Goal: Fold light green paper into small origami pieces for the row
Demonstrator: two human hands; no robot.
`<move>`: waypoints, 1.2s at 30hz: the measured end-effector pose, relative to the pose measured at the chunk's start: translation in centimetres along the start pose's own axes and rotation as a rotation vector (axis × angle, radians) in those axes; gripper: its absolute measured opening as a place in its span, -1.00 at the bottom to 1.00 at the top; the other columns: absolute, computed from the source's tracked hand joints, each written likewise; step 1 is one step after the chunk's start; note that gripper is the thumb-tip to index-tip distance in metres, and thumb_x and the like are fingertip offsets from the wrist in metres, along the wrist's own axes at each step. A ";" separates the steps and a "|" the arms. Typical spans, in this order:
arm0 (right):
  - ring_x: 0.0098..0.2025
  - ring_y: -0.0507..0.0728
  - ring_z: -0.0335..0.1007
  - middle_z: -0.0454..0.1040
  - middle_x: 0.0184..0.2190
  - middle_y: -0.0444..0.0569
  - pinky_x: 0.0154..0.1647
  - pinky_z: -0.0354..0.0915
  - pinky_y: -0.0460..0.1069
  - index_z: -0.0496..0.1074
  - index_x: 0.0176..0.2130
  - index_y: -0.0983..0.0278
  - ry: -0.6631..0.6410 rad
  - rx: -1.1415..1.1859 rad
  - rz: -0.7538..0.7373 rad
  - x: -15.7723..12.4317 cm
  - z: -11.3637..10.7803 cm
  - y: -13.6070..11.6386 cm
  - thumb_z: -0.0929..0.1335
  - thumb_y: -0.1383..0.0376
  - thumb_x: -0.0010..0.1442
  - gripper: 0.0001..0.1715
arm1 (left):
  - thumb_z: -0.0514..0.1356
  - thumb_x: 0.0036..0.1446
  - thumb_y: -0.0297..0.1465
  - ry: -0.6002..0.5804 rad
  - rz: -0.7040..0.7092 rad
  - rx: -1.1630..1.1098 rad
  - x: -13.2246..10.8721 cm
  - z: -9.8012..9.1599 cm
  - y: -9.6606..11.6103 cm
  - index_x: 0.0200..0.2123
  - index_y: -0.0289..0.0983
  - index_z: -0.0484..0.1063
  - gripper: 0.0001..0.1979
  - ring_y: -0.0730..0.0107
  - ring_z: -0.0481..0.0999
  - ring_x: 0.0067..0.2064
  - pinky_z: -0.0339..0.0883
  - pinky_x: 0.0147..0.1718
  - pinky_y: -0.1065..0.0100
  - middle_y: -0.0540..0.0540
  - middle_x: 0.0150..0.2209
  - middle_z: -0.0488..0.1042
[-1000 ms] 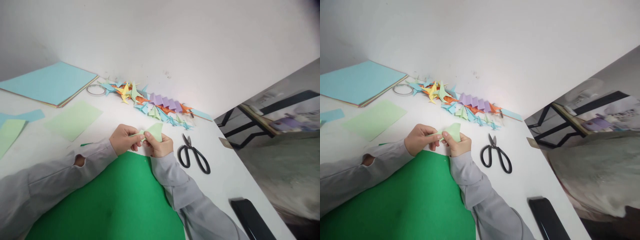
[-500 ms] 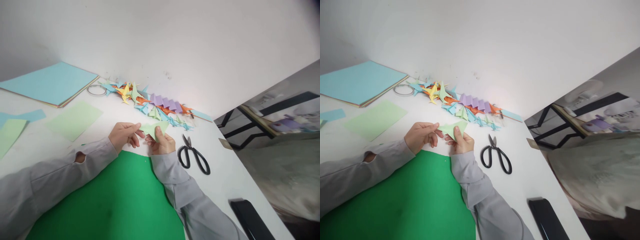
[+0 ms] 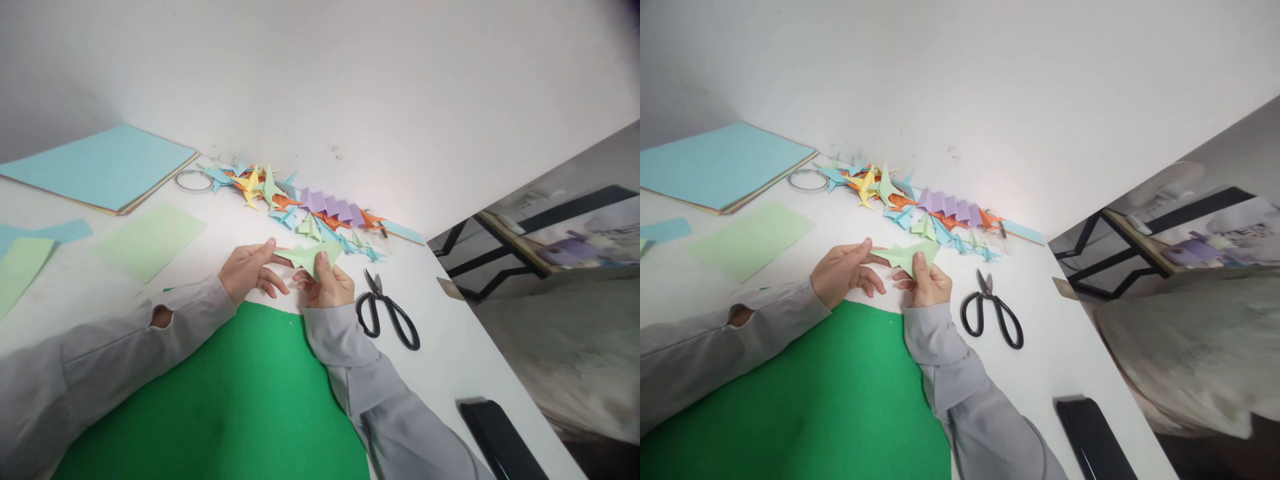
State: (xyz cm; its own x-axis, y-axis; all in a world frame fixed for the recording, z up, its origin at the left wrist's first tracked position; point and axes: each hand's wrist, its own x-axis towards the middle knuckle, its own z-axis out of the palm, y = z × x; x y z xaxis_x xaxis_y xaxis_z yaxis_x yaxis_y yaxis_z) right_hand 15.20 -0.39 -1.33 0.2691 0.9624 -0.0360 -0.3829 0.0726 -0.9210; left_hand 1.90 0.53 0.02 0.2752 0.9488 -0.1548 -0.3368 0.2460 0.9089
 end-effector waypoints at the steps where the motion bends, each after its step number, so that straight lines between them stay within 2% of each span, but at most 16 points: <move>1: -0.66 -0.01 0.35 0.47 -0.62 -0.08 -0.74 0.19 -0.16 0.45 -0.52 0.36 0.020 -0.005 -0.018 0.0 0.0 0.0 0.43 0.08 -0.14 -0.64 | 0.06 0.08 -0.15 0.003 0.003 -0.019 0.0 0.0 0.0 -0.36 -0.42 0.36 -0.62 0.36 0.48 -0.61 0.27 -0.76 0.41 -0.25 -0.28 0.48; 4: -0.65 -0.01 0.35 0.47 -0.60 -0.08 -0.73 0.20 -0.14 0.45 -0.53 0.35 0.085 -0.081 -0.123 0.0 -0.2 0.1 0.41 0.08 -0.09 -0.65 | 0.11 0.05 -0.17 0.072 0.020 -0.059 0.1 -0.2 -0.1 -0.35 -0.43 0.36 -0.63 0.41 0.46 -0.62 0.28 -0.74 0.42 -0.21 -0.36 0.48; 7: -0.62 0.01 0.35 0.49 -0.55 -0.06 -0.69 0.26 -0.10 0.49 -0.47 0.31 0.090 -0.302 -0.375 -0.3 -0.4 0.3 0.37 0.17 0.00 -0.76 | 0.23 -0.06 -0.27 0.066 0.005 -0.026 0.1 -0.3 -0.2 -0.42 -0.45 0.40 -0.70 0.44 0.45 -0.61 0.28 -0.71 0.46 -0.17 -0.47 0.47; 9: -0.50 0.05 0.41 0.51 -0.46 -0.04 -0.54 0.35 -0.04 0.52 -0.37 0.26 -0.023 -0.490 -0.650 -0.3 -0.8 0.5 0.33 0.28 0.05 -0.84 | 0.27 -0.11 -0.27 0.000 -0.005 -0.012 0.1 -0.3 -0.1 -0.44 -0.45 0.42 -0.70 0.39 0.47 -0.57 0.31 -0.67 0.44 -0.19 -0.46 0.48; 12: -0.26 0.13 0.42 0.50 -0.25 0.05 -0.25 0.38 0.04 0.49 -0.22 0.24 -0.242 -0.745 -1.049 0.0 -1.3 0.9 0.27 0.43 0.06 -0.70 | 0.24 -0.11 -0.18 -0.049 0.026 -0.066 0.0 -0.2 -0.1 -0.47 -0.43 0.44 -0.64 0.38 0.47 -0.52 0.34 -0.60 0.39 -0.17 -0.46 0.48; 14: -0.22 0.15 0.38 0.44 -0.16 0.13 -0.25 0.37 0.07 0.47 -0.16 0.28 -0.283 -0.902 -1.181 0.1 -1.6 1.1 0.25 0.48 0.03 -0.63 | 0.22 -0.09 -0.14 -0.064 0.049 -0.097 0.0 -0.2 -0.2 -0.45 -0.42 0.45 -0.61 0.39 0.46 -0.50 0.34 -0.53 0.37 -0.13 -0.50 0.46; 17: -0.18 0.20 0.33 0.35 -0.07 0.22 -0.27 0.36 0.12 0.42 -0.11 0.33 -0.301 -1.059 -1.232 -0.2 -1.5 0.9 0.25 0.45 -0.01 -0.58 | 0.30 -0.17 -0.24 -0.054 0.060 -0.078 0.1 -0.3 -0.5 -0.39 -0.39 0.48 -0.67 0.39 0.45 -0.45 0.32 -0.46 0.39 -0.06 -0.53 0.46; 21: -0.09 0.24 0.29 0.29 -0.03 0.26 -0.16 0.31 0.17 0.38 -0.11 0.40 -0.436 -0.999 -1.129 -1.2 -1.1 0.3 0.24 0.41 -0.06 -0.54 | 0.31 -0.21 -0.34 -0.013 0.060 -0.152 0.4 -0.4 -0.7 -0.38 -0.36 0.49 -0.73 0.41 0.45 -0.44 0.30 -0.43 0.40 -0.04 -0.51 0.47; 24: -0.08 0.21 0.29 0.34 -0.08 0.21 -0.11 0.28 0.16 0.38 -0.11 0.37 -0.413 -0.867 -0.999 -1.3 -1.2 0.2 0.24 0.39 0.00 -0.59 | 0.29 -0.19 -0.35 0.010 0.062 -0.174 0.5 -0.4 -0.5 -0.45 -0.35 0.48 -0.80 0.46 0.42 -0.49 0.29 -0.44 0.41 0.00 -0.56 0.44; 26: -0.11 0.18 0.32 0.36 -0.11 0.16 -0.17 0.31 0.11 0.34 -0.06 0.33 -0.326 -0.749 -0.839 -0.9 -1.4 0.4 0.26 0.34 0.05 -0.59 | 0.29 -0.19 -0.35 -0.007 0.051 -0.075 0.4 -0.6 -0.4 -0.57 -0.35 0.44 -0.83 0.49 0.37 -0.56 0.25 -0.52 0.43 0.03 -0.64 0.38; 28: -0.25 0.11 0.38 0.40 -0.17 0.08 -0.36 0.34 0.01 0.32 -0.04 0.28 -0.262 -0.570 -0.599 -0.2 -1.5 0.6 0.30 0.24 0.05 -0.56 | 0.29 -0.21 -0.35 -0.055 0.043 0.067 0.2 -0.7 -0.2 -0.68 -0.36 0.37 -0.78 0.55 0.27 -0.63 0.15 -0.62 0.47 0.06 -0.71 0.28; 29: -0.37 0.06 0.38 0.43 -0.29 0.01 -0.48 0.32 -0.05 0.34 -0.07 0.27 -0.256 -0.470 -0.460 0.0 -1.6 0.6 0.32 0.19 0.03 -0.55 | 0.29 -0.21 -0.36 -0.089 0.040 0.136 0.1 -0.8 -0.2 -0.72 -0.36 0.33 -0.75 0.58 0.22 -0.66 0.09 -0.66 0.48 0.08 -0.74 0.23; 32: -0.72 -0.06 0.18 0.33 -0.71 -0.21 -0.75 0.08 -0.15 0.44 -0.34 0.30 -0.300 -0.293 -0.095 0.3 -1.4 0.5 0.40 0.12 -0.07 -0.67 | 0.28 -0.20 -0.37 -0.184 0.031 0.274 0.1 -1.1 -0.2 -0.74 -0.36 0.32 -0.74 0.63 0.13 -0.70 -0.04 -0.71 0.49 0.10 -0.77 0.16; 34: -0.80 -0.09 0.09 0.28 -0.81 -0.23 -0.80 0.00 -0.16 0.39 -0.58 0.31 -0.300 -0.242 0.001 0.1 -1.1 0.3 0.45 0.17 -0.17 -0.73 | 0.27 -0.19 -0.36 -0.196 0.021 0.312 0.1 -1.2 -0.3 -0.69 -0.37 0.38 -0.80 0.61 0.15 -0.69 -0.02 -0.71 0.48 0.08 -0.75 0.21; 36: -0.80 -0.09 0.12 0.32 -0.81 -0.20 -0.81 0.01 -0.17 0.31 -0.70 0.31 -0.276 -0.183 0.009 0.0 -0.9 0.1 0.48 0.21 -0.23 -0.67 | 0.29 -0.23 -0.38 -0.147 0.027 0.294 0.2 -1.2 -0.3 -0.61 -0.38 0.45 -0.85 0.56 0.24 -0.66 0.08 -0.68 0.47 0.03 -0.71 0.31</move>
State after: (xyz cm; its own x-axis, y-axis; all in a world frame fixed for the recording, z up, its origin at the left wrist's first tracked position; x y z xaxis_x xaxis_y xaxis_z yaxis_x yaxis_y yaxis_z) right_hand 15.91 -0.65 -1.74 0.0075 0.9992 0.0387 -0.2124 0.0395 -0.9764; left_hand 0.95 0.87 -0.72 0.4036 0.9104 -0.0909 -0.0770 0.1328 0.9881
